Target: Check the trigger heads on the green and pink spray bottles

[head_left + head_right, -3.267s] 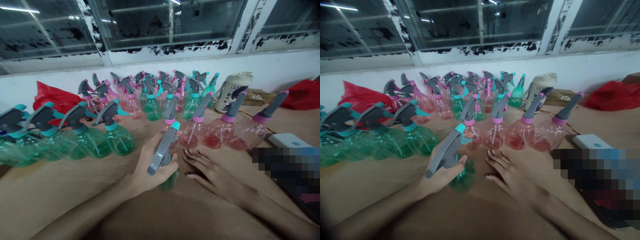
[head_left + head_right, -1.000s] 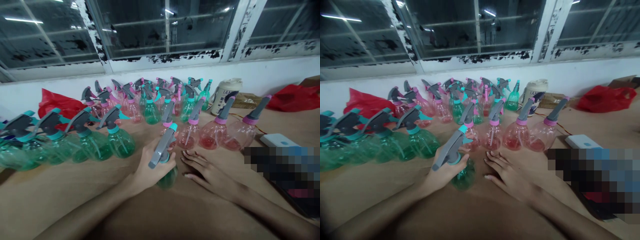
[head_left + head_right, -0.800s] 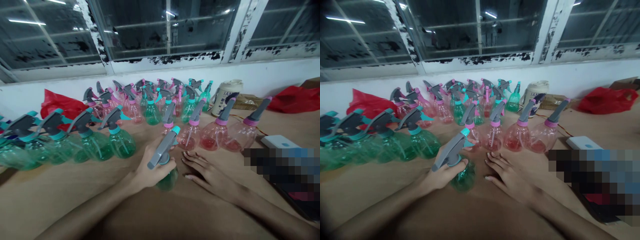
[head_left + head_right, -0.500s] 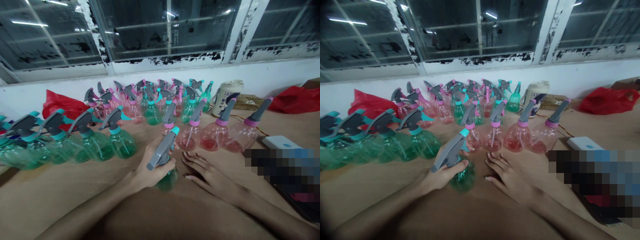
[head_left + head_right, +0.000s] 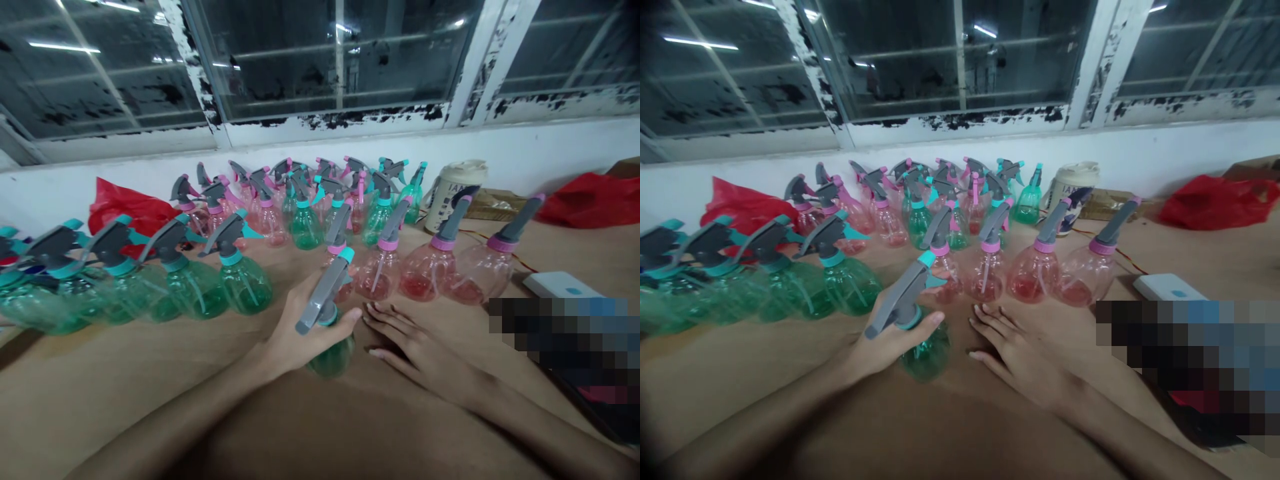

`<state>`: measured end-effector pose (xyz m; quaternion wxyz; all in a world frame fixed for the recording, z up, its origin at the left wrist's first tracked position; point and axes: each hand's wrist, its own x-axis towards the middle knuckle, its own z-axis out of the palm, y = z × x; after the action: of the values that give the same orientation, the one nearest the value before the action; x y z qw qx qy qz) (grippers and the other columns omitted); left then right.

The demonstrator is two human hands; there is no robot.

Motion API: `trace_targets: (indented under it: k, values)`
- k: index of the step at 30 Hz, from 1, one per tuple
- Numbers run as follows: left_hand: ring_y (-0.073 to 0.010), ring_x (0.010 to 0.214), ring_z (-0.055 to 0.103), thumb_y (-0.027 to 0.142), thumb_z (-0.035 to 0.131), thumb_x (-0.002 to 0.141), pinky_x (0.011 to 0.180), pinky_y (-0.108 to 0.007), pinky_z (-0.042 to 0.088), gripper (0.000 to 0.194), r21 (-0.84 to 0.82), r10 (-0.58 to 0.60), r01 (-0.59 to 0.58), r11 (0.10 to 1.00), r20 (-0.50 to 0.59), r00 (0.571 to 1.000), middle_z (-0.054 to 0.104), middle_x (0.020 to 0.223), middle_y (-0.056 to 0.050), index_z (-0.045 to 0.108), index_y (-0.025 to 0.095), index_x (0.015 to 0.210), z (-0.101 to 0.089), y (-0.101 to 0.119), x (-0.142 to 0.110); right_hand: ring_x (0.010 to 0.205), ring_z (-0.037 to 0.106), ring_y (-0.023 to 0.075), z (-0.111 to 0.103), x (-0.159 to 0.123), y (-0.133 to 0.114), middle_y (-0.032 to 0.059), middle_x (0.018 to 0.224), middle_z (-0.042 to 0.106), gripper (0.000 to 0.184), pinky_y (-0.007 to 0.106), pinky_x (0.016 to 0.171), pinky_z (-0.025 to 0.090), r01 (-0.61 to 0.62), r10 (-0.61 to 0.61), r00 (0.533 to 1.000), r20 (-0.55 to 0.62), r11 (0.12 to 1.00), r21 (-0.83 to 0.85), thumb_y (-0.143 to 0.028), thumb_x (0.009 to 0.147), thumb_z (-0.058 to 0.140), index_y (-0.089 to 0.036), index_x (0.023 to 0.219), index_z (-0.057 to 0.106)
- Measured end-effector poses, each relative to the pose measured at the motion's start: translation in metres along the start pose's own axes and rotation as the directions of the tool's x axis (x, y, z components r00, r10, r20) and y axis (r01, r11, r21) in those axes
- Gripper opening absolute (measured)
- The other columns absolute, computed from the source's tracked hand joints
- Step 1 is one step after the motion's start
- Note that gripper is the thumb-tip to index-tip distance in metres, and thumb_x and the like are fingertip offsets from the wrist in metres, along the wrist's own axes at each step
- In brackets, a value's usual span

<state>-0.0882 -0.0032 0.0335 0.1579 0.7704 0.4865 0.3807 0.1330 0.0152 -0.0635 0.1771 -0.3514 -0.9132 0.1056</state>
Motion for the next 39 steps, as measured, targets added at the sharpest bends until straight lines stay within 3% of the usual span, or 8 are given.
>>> trace_targets:
  k: [7,10,14,17,24,28,32,39]
  values:
    - [-0.0217,0.081,0.059,0.026,0.066,0.071,0.077,-0.037,0.051,0.048,-0.095,-0.04,0.047,0.994,0.074,0.996,0.062,0.095,-0.004,0.048,0.025,0.116,-0.004,0.003,0.0,0.132,0.034,0.0227,-0.001,0.0,-0.001,0.0067,0.142,0.041,0.053,0.049,0.107,0.031,0.009,-0.009,1.0,-0.007,1.0,-0.008,-0.043,0.092,0.042,-0.023,0.14,0.033]
    - [-0.0208,0.093,0.058,0.021,0.066,0.07,0.083,-0.034,0.049,0.056,-0.129,0.013,-0.001,0.992,0.09,0.996,0.058,0.111,-0.003,0.044,0.028,0.121,-0.007,0.004,0.002,0.132,0.034,0.0224,-0.001,0.0,-0.001,0.0079,0.142,0.042,0.052,0.048,0.108,0.031,0.014,-0.014,1.0,-0.005,1.0,-0.025,-0.043,0.092,0.041,-0.02,0.139,0.036]
    - [-0.0185,0.071,0.056,0.028,0.065,0.07,0.068,-0.033,0.05,0.048,-0.034,-0.037,0.041,0.999,0.109,0.993,0.057,0.087,-0.001,0.046,0.025,0.115,-0.008,-0.002,-0.001,0.132,0.033,0.022,-0.001,0.001,-0.001,0.0083,0.142,0.041,0.053,0.048,0.108,0.03,0.017,-0.017,1.0,0.007,0.999,-0.029,-0.044,0.092,0.039,-0.019,0.139,0.035]
    - [-0.0192,0.07,0.055,0.034,0.065,0.071,0.067,-0.034,0.05,0.038,0.031,-0.073,0.069,0.997,0.135,0.988,0.054,0.083,0.0,0.047,0.023,0.104,-0.008,-0.007,-0.003,0.133,0.032,0.0222,-0.001,0.001,0.0,0.0088,0.142,0.041,0.055,0.047,0.109,0.029,0.014,-0.013,1.0,0.02,0.999,-0.038,-0.045,0.092,0.039,-0.018,0.14,0.034]
    - [-0.025,0.11,0.05,0.03,0.07,0.069,0.095,-0.041,0.041,0.077,-0.074,-0.046,0.057,0.996,0.138,0.989,0.047,0.126,-0.005,0.025,0.031,0.131,-0.02,0.001,-0.006,0.132,0.033,0.0219,-0.002,0.002,-0.001,0.0087,0.141,0.043,0.053,0.046,0.109,0.029,0.015,-0.015,1.0,-0.001,1.0,-0.004,-0.045,0.092,0.039,-0.018,0.138,0.037]
    - [-0.0255,0.108,0.051,0.037,0.067,0.074,0.093,-0.043,0.042,0.063,-0.037,-0.143,0.152,0.988,0.17,0.975,0.051,0.119,-0.005,0.034,0.027,0.126,-0.024,-0.003,-0.018,0.131,0.035,0.022,-0.003,0.003,-0.002,0.0087,0.14,0.045,0.052,0.046,0.109,0.029,0.012,-0.012,1.0,-0.02,1.0,0.009,-0.045,0.092,0.04,-0.018,0.136,0.041]
    - [-0.0257,0.111,0.05,0.039,0.063,0.078,0.097,-0.045,0.039,0.046,0.083,-0.135,0.126,0.989,0.116,0.984,0.053,0.115,-0.004,0.045,0.027,0.118,-0.022,-0.01,-0.032,0.131,0.036,0.0224,-0.005,0.004,-0.002,0.0089,0.14,0.045,0.052,0.046,0.109,0.028,0.015,-0.015,1.0,-0.011,1.0,0.015,-0.046,0.092,0.039,-0.018,0.135,0.042]
    - [-0.0255,0.111,0.051,0.041,0.063,0.079,0.097,-0.045,0.038,0.046,0.152,-0.148,0.134,0.979,0.083,0.986,0.056,0.118,-0.005,0.046,0.027,0.119,-0.017,-0.012,-0.049,0.117,0.052,0.0243,-0.012,0.007,-0.006,0.0091,0.126,0.058,0.043,0.045,0.098,0.042,-0.015,0.014,0.998,-0.056,1.0,-0.022,-0.043,0.089,0.046,-0.02,0.125,0.052]
